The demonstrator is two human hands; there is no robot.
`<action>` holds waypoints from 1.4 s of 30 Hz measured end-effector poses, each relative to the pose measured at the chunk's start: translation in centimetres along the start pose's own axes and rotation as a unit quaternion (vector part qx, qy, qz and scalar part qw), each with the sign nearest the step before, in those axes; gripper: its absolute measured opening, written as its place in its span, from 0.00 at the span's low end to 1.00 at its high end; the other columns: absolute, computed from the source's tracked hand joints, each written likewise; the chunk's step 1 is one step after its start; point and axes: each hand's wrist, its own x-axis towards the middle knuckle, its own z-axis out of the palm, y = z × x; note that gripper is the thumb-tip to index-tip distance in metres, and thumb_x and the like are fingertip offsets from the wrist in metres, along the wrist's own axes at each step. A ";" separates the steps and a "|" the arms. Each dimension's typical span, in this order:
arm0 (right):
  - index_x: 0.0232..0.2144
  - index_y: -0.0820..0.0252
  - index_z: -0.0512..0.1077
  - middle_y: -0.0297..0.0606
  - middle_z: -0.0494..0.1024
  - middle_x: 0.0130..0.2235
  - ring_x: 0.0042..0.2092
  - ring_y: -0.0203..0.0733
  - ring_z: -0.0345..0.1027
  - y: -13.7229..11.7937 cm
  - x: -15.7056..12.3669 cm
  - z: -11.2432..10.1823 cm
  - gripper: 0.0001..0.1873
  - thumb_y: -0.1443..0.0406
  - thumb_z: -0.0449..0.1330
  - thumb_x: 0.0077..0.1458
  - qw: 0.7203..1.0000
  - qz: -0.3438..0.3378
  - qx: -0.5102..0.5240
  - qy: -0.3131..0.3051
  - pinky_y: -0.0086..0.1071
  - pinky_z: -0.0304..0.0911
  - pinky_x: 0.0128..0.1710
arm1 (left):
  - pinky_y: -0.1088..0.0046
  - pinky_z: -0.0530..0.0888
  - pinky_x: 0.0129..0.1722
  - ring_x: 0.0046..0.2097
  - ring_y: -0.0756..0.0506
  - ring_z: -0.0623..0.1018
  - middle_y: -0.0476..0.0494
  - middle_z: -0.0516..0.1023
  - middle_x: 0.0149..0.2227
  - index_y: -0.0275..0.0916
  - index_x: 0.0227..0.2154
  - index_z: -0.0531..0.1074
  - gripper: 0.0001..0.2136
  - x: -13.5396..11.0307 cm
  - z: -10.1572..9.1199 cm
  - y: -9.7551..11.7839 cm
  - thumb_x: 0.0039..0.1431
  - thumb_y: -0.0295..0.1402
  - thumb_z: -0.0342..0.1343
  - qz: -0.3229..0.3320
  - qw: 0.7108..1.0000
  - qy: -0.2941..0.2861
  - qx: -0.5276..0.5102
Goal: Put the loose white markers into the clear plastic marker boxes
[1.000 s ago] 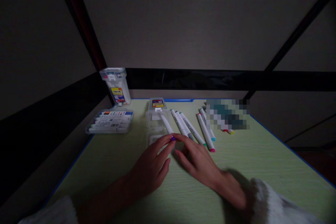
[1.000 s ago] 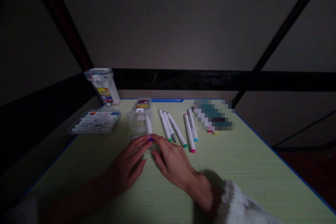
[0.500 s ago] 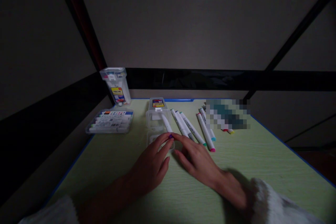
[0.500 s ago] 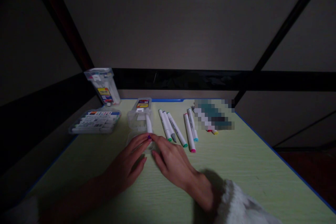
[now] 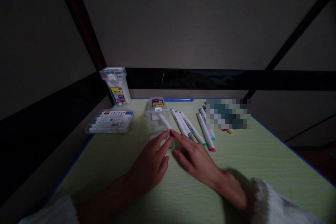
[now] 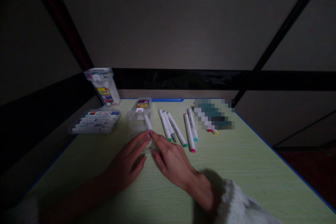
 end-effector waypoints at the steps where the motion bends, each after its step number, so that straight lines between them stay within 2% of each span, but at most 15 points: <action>1: 0.60 0.59 0.49 0.43 0.65 0.55 0.52 0.42 0.63 0.0 0.0 0.0 0.30 0.70 0.49 0.55 1.000 0.001 0.001 0.000 0.39 0.63 0.50 | 0.59 0.65 0.55 0.59 0.41 0.60 0.33 0.57 0.58 0.32 0.54 0.55 0.22 0.0 0.0 0.0 0.55 0.21 0.43 0.000 1.000 0.000 0.002; 9: 0.60 0.60 0.48 0.43 0.61 0.57 0.56 0.42 0.58 0.2 0.1 0.1 0.31 0.71 0.49 0.55 1.000 0.003 0.011 -0.001 0.41 0.60 0.53 | 0.60 0.67 0.53 0.57 0.41 0.62 0.33 0.57 0.58 0.34 0.55 0.55 0.23 -0.1 0.2 -0.1 0.55 0.21 0.44 -0.001 1.000 0.006 0.015; 18: 0.60 0.59 0.47 0.42 0.59 0.59 0.58 0.41 0.54 0.1 0.3 0.0 0.30 0.71 0.48 0.55 1.000 -0.001 0.021 -0.012 0.43 0.55 0.57 | 0.60 0.67 0.53 0.57 0.40 0.63 0.32 0.57 0.59 0.32 0.53 0.57 0.22 -0.1 0.0 0.0 0.54 0.21 0.44 0.004 1.000 0.008 0.026; 21: 0.58 0.60 0.50 0.42 0.61 0.57 0.57 0.41 0.56 -0.1 0.3 -0.1 0.28 0.71 0.48 0.55 1.000 0.003 0.018 -0.014 0.41 0.57 0.55 | 0.60 0.67 0.53 0.57 0.40 0.63 0.31 0.57 0.58 0.31 0.53 0.58 0.21 -0.1 0.0 0.0 0.54 0.21 0.44 0.003 1.000 0.007 0.030; 26: 0.53 0.61 0.57 0.43 0.67 0.51 0.49 0.41 0.64 -0.4 0.2 -0.3 0.22 0.71 0.48 0.55 1.000 0.001 0.012 -0.006 0.38 0.64 0.47 | 0.60 0.67 0.53 0.57 0.41 0.63 0.33 0.58 0.57 0.33 0.52 0.58 0.20 0.0 0.0 -0.1 0.54 0.22 0.44 -0.001 1.000 0.000 0.025; 30: 0.45 0.60 0.62 0.41 0.71 0.41 0.42 0.40 0.66 -0.3 0.2 -0.4 0.14 0.71 0.47 0.55 0.998 -0.010 0.006 0.054 0.34 0.66 0.39 | 0.61 0.67 0.53 0.56 0.42 0.64 0.35 0.60 0.56 0.34 0.51 0.59 0.20 -0.1 0.0 -0.1 0.54 0.21 0.44 -0.012 1.000 -0.002 0.011; 33: 0.39 0.60 0.64 0.40 0.70 0.35 0.36 0.39 0.66 0.0 0.1 -0.4 0.09 0.70 0.47 0.55 0.994 0.013 -0.015 0.108 0.32 0.64 0.34 | 0.62 0.68 0.53 0.55 0.42 0.65 0.36 0.62 0.55 0.36 0.51 0.59 0.20 -0.2 0.0 0.0 0.54 0.22 0.45 -0.019 1.000 -0.003 0.000; 36: 0.35 0.60 0.64 0.40 0.69 0.33 0.36 0.42 0.64 0.3 0.2 -0.4 0.08 0.70 0.47 0.54 0.988 0.039 -0.052 0.137 0.34 0.62 0.34 | 0.62 0.68 0.52 0.54 0.42 0.66 0.36 0.62 0.54 0.36 0.51 0.59 0.20 -0.4 0.0 -0.1 0.54 0.22 0.45 -0.020 1.000 0.000 -0.001; 38: 0.35 0.61 0.64 0.42 0.69 0.35 0.38 0.44 0.63 0.5 0.3 -0.5 0.08 0.71 0.48 0.53 0.986 0.054 -0.084 0.132 0.36 0.62 0.36 | 0.62 0.68 0.52 0.54 0.42 0.66 0.36 0.63 0.54 0.36 0.51 0.59 0.20 -0.4 0.0 -0.1 0.55 0.22 0.45 -0.020 1.000 0.005 -0.001; 42: 0.43 0.63 0.64 0.46 0.68 0.42 0.43 0.48 0.61 0.7 0.6 -0.4 0.15 0.71 0.49 0.51 0.980 0.093 -0.157 0.077 0.41 0.61 0.41 | 0.62 0.69 0.52 0.53 0.42 0.67 0.37 0.64 0.53 0.36 0.50 0.61 0.19 -0.3 -0.1 0.0 0.55 0.22 0.45 -0.019 1.000 0.007 -0.003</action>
